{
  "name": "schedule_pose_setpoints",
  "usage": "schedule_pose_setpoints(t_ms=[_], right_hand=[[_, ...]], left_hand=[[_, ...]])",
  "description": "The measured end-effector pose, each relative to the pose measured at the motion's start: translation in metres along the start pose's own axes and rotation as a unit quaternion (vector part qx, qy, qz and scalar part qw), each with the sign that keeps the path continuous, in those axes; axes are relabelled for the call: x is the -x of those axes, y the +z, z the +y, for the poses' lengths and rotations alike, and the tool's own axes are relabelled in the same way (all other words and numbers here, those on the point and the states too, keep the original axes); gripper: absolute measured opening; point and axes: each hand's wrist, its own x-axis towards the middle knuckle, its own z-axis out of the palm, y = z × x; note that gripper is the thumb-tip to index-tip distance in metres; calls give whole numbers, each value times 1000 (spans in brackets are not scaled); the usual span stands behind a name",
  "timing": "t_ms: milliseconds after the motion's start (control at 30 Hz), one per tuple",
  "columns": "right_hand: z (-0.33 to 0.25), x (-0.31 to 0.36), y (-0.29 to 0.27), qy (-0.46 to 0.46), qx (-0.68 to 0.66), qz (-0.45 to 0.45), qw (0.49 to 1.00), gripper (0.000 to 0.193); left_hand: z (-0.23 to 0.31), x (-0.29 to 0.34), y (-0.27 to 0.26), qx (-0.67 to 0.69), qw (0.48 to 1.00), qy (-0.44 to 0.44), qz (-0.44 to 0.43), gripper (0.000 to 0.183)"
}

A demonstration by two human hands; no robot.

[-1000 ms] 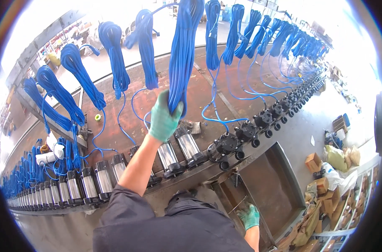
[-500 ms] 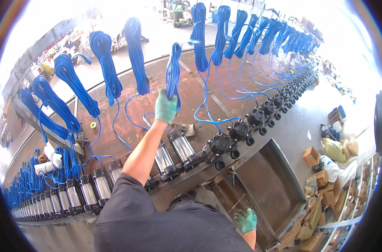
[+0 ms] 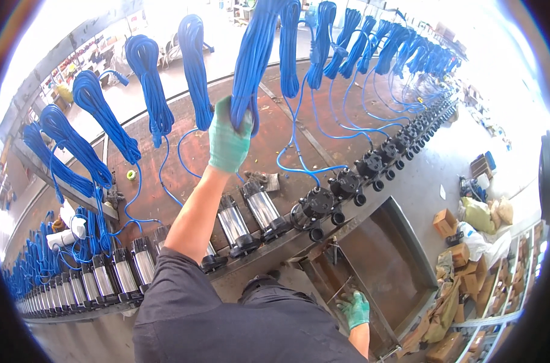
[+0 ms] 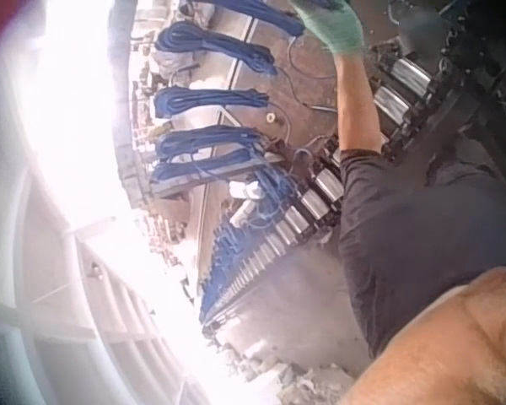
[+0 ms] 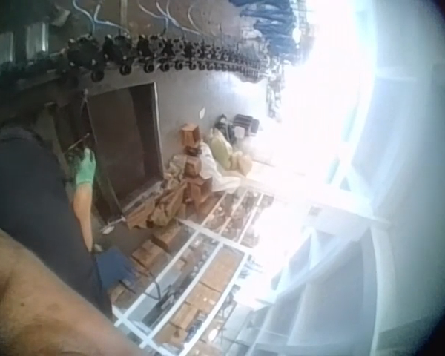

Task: The person, wearing gloves, lowers a cylindrical submersible pump component into a tank of water, then removes it, wipes it with a cloth, and places it on a long assembly line table alongside other pump units.

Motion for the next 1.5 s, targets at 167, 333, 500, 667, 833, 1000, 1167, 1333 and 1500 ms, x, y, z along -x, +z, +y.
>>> schedule_pose_setpoints(t_ms=[167,333,500,667,833,1000,1167,1333,1500], right_hand=[[5,3,6,-7,-13,-15,1000,26],[16,1,-5,-1,-18,-20,1000,27],[17,5,-10,10,-26,-3,1000,27],[17,8,-13,14,-25,3,1000,26],[23,15,-9,-14,-1,2,1000,27],[42,17,-28,-46,9,21,999,28],[65,47,-45,-7,-51,97,994,27],[84,68,-49,-5,-63,108,992,30],[90,73,-43,-7,-84,119,989,30]], left_hand=[[2,-34,6,-36,999,-26,13,30],[-30,-27,12,-17,999,-37,13,27],[-23,-32,10,43,980,-190,-33,22],[-96,-16,13,17,993,-113,-19,29],[-130,-15,35,-129,989,36,57,35],[-152,10,42,-202,975,59,68,54],[-81,137,68,41,980,-143,-134,19],[-23,156,128,268,846,-275,-370,53],[-36,167,146,331,803,-346,-355,63]])
